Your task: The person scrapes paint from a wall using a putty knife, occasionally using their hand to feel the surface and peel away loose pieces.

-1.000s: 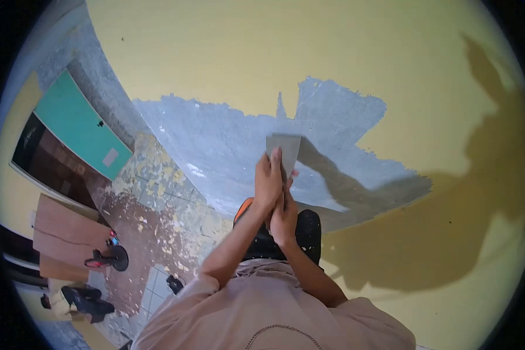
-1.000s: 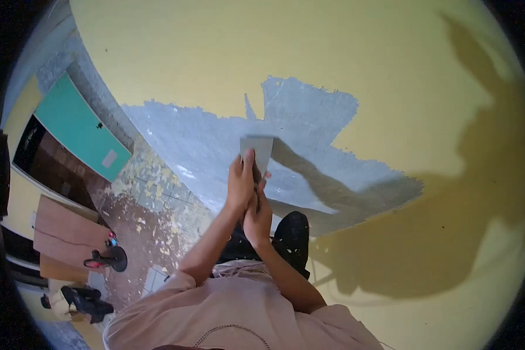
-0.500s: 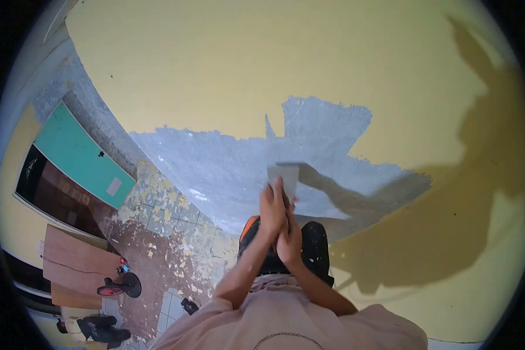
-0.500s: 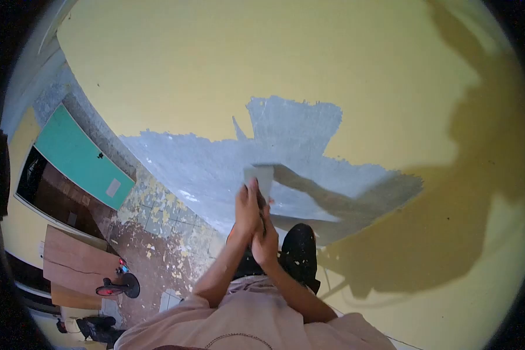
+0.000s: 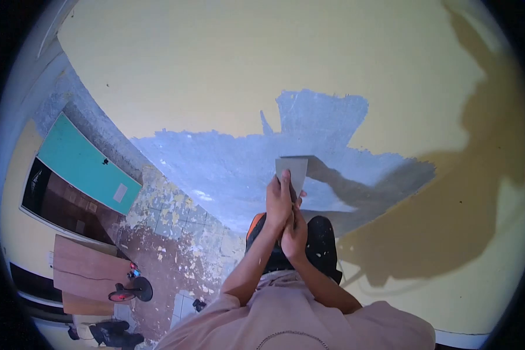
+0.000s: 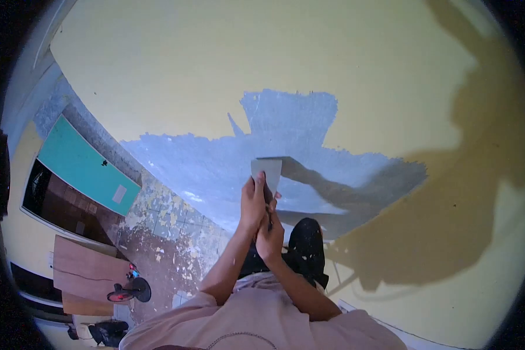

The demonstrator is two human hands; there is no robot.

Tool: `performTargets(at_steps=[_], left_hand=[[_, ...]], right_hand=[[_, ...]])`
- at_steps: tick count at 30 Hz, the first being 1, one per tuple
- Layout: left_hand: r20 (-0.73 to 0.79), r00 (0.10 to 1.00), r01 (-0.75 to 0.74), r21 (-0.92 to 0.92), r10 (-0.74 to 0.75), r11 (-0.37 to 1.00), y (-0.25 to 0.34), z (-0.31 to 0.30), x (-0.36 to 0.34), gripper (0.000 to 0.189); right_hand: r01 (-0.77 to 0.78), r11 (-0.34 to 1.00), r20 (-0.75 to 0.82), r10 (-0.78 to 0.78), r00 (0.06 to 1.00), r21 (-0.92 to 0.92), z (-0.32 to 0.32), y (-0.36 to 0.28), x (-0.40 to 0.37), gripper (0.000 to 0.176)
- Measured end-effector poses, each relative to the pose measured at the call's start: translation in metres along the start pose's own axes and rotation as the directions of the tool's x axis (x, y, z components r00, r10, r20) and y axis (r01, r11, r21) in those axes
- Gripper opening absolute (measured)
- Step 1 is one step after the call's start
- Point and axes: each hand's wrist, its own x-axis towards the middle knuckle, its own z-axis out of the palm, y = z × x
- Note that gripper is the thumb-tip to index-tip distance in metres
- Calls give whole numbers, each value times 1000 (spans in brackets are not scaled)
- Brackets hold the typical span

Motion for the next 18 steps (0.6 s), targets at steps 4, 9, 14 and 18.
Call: performTargets(at_steps=[4, 9, 14, 18], left_hand=[[-13, 991, -130, -3, 130, 991, 60, 25, 2, 43], [-10, 998, -56, 10, 56, 998, 26, 8, -3, 40], [4, 989, -146, 28, 146, 989, 50, 17, 5, 40], [33, 990, -138, -24, 139, 990, 36, 10, 2, 41]], right_hand=[[-2, 999, -36, 4, 999, 52, 5, -30, 19, 38], [5, 1000, -7, -5, 1000, -1, 3, -14, 4, 42], [38, 999, 7, -38, 999, -11, 7, -37, 21, 38], [-2, 999, 9, 2, 1000, 53, 7, -23, 8, 37]])
